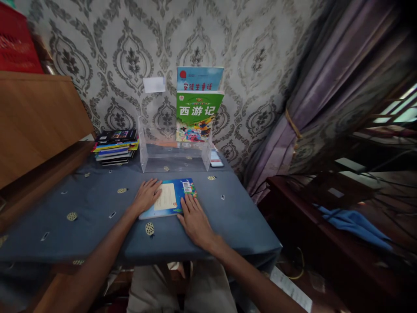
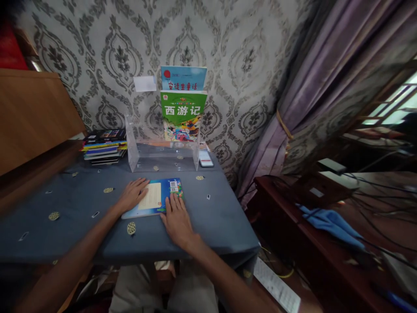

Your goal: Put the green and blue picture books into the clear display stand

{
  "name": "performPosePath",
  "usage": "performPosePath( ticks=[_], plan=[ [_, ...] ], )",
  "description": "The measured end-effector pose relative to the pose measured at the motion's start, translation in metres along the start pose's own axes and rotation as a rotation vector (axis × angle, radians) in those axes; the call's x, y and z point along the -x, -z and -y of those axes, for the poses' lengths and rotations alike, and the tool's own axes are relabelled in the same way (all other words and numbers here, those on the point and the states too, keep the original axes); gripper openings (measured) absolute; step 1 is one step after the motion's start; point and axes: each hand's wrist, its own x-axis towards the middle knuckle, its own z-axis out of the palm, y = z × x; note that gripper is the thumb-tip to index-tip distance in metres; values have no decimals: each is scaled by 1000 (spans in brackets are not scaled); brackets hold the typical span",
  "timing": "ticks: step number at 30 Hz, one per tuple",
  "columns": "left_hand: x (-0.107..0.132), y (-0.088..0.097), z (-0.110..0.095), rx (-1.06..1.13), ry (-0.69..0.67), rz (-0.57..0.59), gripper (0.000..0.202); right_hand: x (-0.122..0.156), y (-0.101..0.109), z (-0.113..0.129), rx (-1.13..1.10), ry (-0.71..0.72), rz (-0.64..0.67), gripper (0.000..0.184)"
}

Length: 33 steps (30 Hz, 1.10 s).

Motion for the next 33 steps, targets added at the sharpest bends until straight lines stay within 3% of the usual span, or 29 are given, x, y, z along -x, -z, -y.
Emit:
performPosePath(
  ticks=[7,15,20,23,26,30,33],
  plan=[
    [15,18,-19,-126,34,11,46,24,7,24,-71,62,26,71],
    [83,54,-72,-296,148,92,46,68,18,15,-35,242,31,93],
    [133,69,-112,-327,181,129,51,97,8,12,24,264,-115,71],
    [158,74,-124,-317,170,140,50,110,1,6,36,277,-180,59],
    [175,76,-115,-221,127,176,42,120,0,-4,29,341,-188,56],
    [190,71,-77,57,42,248,51,128,6,-19,8,401,-156,53],
    [199,62,-56,179,-21,228,56,130,11,-23,-12,405,-137,51]
  ],
)
